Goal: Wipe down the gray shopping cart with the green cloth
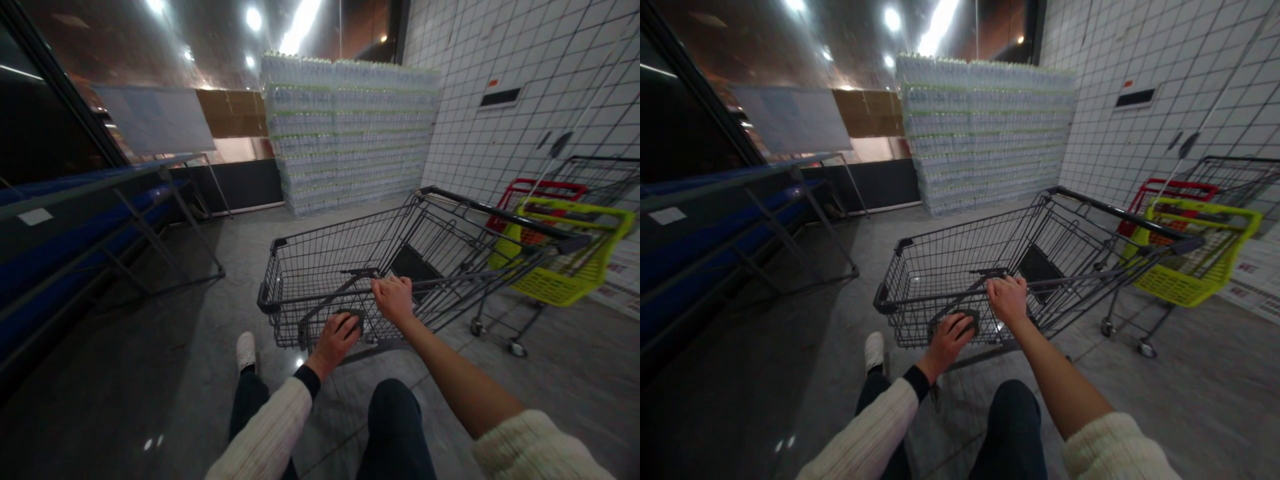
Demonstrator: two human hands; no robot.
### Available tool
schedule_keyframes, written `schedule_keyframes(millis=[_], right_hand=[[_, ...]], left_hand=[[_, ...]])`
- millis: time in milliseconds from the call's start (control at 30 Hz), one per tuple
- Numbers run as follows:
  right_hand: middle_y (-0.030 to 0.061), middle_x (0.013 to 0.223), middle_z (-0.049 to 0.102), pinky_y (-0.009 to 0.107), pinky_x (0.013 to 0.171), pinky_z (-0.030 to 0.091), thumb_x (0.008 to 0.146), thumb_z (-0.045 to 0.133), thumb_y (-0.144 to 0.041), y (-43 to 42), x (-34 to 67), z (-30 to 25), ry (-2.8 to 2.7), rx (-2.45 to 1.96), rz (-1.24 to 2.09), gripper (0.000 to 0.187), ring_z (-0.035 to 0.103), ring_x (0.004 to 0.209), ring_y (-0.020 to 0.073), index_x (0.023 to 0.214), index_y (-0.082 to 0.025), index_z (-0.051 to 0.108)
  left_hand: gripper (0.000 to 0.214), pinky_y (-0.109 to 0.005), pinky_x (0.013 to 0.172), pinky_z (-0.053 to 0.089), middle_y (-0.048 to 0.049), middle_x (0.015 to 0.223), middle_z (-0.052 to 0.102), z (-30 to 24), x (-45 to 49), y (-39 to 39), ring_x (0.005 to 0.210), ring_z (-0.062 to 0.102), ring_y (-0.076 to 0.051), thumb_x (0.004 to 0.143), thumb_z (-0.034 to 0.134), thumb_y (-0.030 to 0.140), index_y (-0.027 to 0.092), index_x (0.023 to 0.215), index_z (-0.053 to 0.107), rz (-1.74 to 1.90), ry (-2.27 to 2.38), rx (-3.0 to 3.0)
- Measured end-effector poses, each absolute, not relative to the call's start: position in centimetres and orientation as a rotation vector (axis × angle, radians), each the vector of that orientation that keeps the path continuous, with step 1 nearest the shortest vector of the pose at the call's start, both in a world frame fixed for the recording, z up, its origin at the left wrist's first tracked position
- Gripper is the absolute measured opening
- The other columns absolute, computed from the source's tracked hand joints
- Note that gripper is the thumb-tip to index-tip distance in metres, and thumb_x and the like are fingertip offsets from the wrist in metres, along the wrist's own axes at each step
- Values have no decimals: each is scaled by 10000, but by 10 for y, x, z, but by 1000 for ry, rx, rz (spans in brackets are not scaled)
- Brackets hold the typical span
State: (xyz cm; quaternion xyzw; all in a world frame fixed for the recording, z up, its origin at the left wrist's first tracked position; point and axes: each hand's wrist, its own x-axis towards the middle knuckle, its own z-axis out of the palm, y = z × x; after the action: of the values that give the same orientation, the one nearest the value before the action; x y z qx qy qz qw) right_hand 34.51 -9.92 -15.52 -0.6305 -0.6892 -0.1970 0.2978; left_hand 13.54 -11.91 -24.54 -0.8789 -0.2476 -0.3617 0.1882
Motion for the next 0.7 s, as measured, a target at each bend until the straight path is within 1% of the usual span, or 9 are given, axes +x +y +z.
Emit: schedule_keyframes(millis=[100,200,333,467,533,600,700], right_hand=[[30,693,703,359,780,206,988,375,-323,-100,345,-154,-1846,-1686,-535,444,517,730,167,638,-201,621],[33,687,699,355,777,207,992,361,-326,-101,345,-152,-1852,-1694,-543,453,512,727,168,646,-200,625],[33,689,701,353,763,202,991,360,-326,-100,345,-152,-1858,-1694,-540,454,501,717,167,647,-199,627],[31,698,703,351,757,201,988,371,-331,-100,345,-152,-1861,-1705,-528,443,500,721,168,651,-199,627],[32,694,701,350,759,201,987,372,-333,-100,345,-152,-1862,-1710,-522,446,500,723,168,645,-198,625],[33,687,697,350,767,202,987,366,-335,-100,345,-153,-1861,-1708,-518,453,503,727,169,643,-199,627],[29,681,692,350,781,204,993,353,-350,-101,345,-153,-1860,-1695,-518,467,506,729,168,647,-201,628]], left_hand=[[202,-414,1086,394,-31,1328,578,-213,162,-109,1307,420,-197,912,536,177,229,1069,651,-1065,-632,-2440],[173,-400,1113,371,-23,1346,568,-209,175,-98,1335,403,-187,923,515,179,214,1008,662,-1045,-616,-2433],[160,-400,1118,359,-7,1337,582,-246,162,-94,1320,429,-182,924,516,183,213,962,668,-929,-675,-2479],[149,-380,1125,341,0,1327,594,-296,120,-101,1303,452,-165,918,533,199,220,949,677,-653,-806,-2619],[156,-366,1113,354,4,1317,603,-315,95,-108,1296,460,-155,920,530,202,227,953,681,-539,-902,-2672],[173,-356,1087,385,6,1287,624,-326,72,-115,1276,479,-153,923,517,186,227,959,681,-515,-998,-2661],[206,-371,1065,407,-6,1263,638,-324,43,-127,1272,480,-165,926,495,156,228,987,678,-611,-1045,-2574]])
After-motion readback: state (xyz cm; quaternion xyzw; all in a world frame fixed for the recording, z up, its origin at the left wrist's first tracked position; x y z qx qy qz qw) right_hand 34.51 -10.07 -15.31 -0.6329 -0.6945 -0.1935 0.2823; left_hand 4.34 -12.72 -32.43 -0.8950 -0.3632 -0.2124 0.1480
